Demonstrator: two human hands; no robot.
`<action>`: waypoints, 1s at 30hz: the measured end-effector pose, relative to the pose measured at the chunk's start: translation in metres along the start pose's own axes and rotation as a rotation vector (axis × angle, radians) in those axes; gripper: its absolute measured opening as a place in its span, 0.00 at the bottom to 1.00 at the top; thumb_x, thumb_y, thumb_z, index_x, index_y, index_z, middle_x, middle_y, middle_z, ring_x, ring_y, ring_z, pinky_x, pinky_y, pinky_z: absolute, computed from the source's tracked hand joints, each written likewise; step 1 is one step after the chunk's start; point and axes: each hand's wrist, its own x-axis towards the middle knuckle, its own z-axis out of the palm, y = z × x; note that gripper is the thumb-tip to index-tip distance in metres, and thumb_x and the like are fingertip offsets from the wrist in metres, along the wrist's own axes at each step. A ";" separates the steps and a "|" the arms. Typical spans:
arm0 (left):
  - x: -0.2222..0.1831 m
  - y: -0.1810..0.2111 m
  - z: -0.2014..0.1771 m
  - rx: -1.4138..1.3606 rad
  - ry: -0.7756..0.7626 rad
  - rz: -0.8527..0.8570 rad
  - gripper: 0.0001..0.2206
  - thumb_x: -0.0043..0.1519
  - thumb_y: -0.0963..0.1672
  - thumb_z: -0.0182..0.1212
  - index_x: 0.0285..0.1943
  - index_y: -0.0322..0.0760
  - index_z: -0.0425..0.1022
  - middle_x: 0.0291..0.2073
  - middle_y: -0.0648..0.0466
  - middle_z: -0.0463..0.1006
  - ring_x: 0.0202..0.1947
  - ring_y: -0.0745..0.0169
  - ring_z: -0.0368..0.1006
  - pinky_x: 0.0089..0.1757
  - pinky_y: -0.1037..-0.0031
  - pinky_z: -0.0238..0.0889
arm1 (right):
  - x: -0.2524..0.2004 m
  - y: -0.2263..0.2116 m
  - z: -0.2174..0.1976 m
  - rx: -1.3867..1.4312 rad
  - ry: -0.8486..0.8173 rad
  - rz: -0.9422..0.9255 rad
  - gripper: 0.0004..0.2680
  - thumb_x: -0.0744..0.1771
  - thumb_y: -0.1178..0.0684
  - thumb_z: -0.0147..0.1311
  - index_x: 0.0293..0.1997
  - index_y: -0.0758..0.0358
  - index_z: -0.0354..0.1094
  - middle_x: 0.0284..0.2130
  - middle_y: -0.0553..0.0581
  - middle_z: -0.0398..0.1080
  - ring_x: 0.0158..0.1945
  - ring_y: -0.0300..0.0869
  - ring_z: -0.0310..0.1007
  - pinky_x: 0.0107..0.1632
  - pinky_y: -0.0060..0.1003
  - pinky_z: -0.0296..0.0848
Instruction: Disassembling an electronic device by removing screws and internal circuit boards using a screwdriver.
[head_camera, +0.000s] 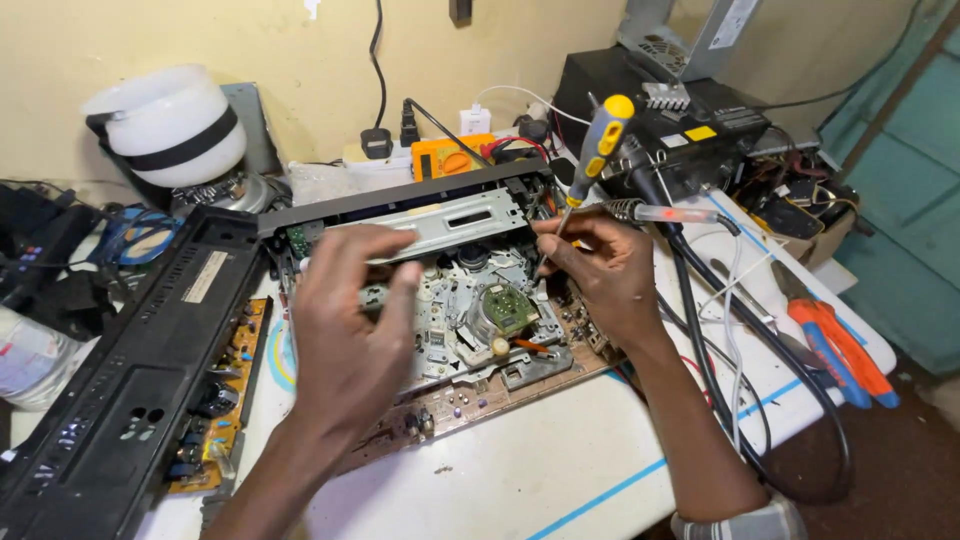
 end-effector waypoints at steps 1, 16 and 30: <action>0.010 0.002 0.011 0.000 0.008 0.003 0.10 0.65 0.42 0.57 0.52 0.34 0.77 0.47 0.44 0.78 0.46 0.53 0.73 0.47 0.60 0.68 | 0.003 0.005 0.000 -0.002 -0.004 -0.008 0.08 0.66 0.57 0.60 0.48 0.67 0.75 0.43 0.60 0.78 0.32 0.41 0.79 0.37 0.30 0.83; 0.011 -0.030 0.119 0.021 -0.656 -0.113 0.17 0.56 0.45 0.61 0.47 0.26 0.80 0.36 0.35 0.78 0.40 0.27 0.76 0.40 0.42 0.71 | 0.007 0.021 0.004 0.058 0.085 -0.118 0.07 0.64 0.63 0.66 0.43 0.73 0.75 0.34 0.65 0.79 0.40 0.39 0.79 0.41 0.31 0.82; 0.005 -0.024 0.147 0.293 -0.517 -0.090 0.12 0.50 0.45 0.65 0.37 0.32 0.82 0.36 0.44 0.77 0.38 0.38 0.75 0.38 0.51 0.68 | -0.002 0.004 0.009 0.133 0.118 -0.067 0.07 0.68 0.63 0.58 0.48 0.77 0.72 0.37 0.70 0.77 0.41 0.45 0.80 0.43 0.39 0.85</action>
